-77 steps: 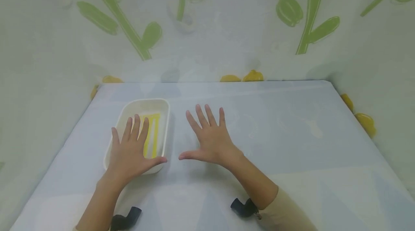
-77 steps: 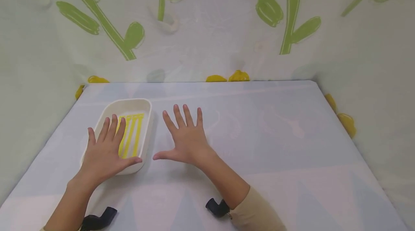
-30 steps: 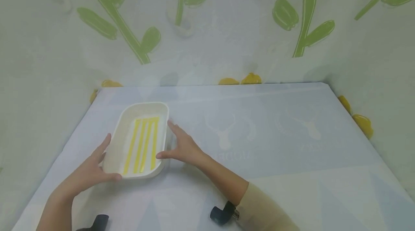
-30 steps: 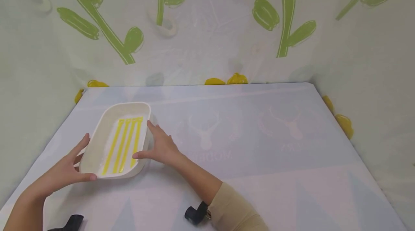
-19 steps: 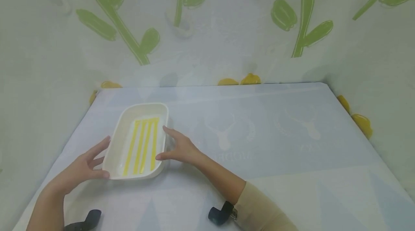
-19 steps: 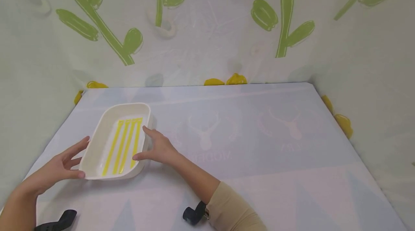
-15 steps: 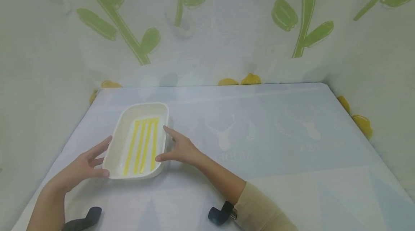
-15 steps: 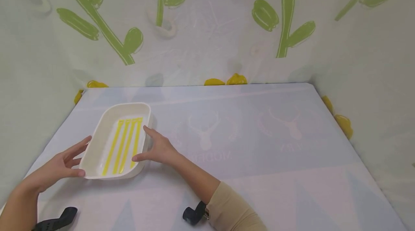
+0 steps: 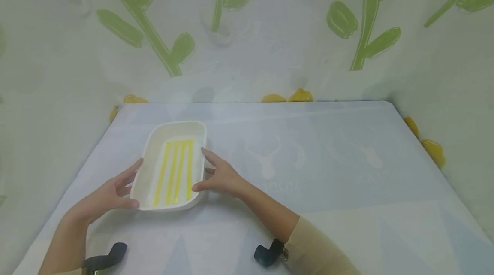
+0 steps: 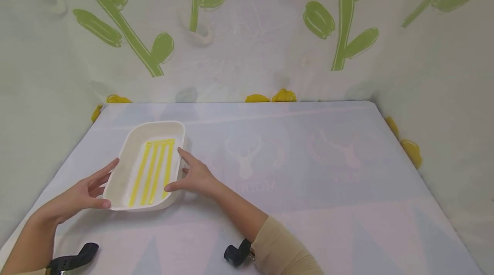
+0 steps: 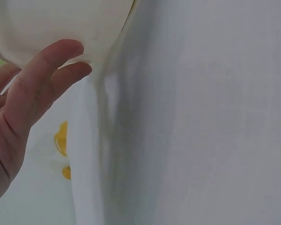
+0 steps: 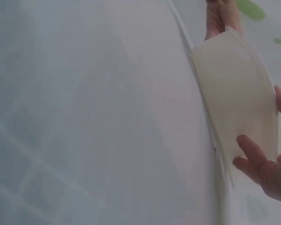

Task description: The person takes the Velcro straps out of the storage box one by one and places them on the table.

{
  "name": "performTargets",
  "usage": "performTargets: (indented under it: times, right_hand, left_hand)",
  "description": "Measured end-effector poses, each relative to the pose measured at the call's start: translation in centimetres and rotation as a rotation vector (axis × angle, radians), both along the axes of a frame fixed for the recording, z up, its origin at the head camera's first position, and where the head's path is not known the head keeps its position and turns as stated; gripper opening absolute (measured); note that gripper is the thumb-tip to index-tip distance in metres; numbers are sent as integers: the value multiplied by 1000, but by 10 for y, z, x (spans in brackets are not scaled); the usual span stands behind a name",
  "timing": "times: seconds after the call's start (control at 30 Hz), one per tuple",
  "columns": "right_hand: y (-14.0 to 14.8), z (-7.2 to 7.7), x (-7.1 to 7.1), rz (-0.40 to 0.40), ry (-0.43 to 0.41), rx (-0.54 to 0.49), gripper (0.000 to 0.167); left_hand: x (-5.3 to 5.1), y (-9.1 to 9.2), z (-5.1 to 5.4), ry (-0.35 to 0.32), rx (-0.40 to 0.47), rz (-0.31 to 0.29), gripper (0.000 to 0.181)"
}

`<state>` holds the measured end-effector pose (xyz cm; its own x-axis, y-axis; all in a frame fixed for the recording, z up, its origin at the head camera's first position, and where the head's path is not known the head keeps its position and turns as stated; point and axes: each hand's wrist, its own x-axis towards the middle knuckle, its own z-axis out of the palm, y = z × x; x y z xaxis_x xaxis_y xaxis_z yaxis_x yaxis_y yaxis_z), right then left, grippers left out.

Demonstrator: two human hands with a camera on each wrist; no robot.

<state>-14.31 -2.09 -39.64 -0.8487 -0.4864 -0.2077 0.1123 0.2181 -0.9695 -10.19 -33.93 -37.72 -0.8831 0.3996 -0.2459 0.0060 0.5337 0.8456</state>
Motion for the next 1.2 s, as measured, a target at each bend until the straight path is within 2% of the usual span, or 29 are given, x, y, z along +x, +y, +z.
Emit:
performTargets:
  times: [0.27,0.57,0.73,0.97,1.2]
  right_hand:
    - [8,1,-2,9,-16,-44,103]
    - [16,0,-2,-4,-50,-74,100]
    - [23,0,0,-4,-61,-123,99]
    - [33,-2,-1,-2,-71,-118,99]
    - [44,-3,-1,4,-63,-135,99]
  left_hand:
    - [0,10,-2,53,7,-27,103]
    - [-1,17,-1,29,-8,-18,105]
    - [-3,22,-5,11,31,-15,104]
    - [-4,29,-8,-5,105,-24,104]
    - [-7,39,-8,0,72,-24,105]
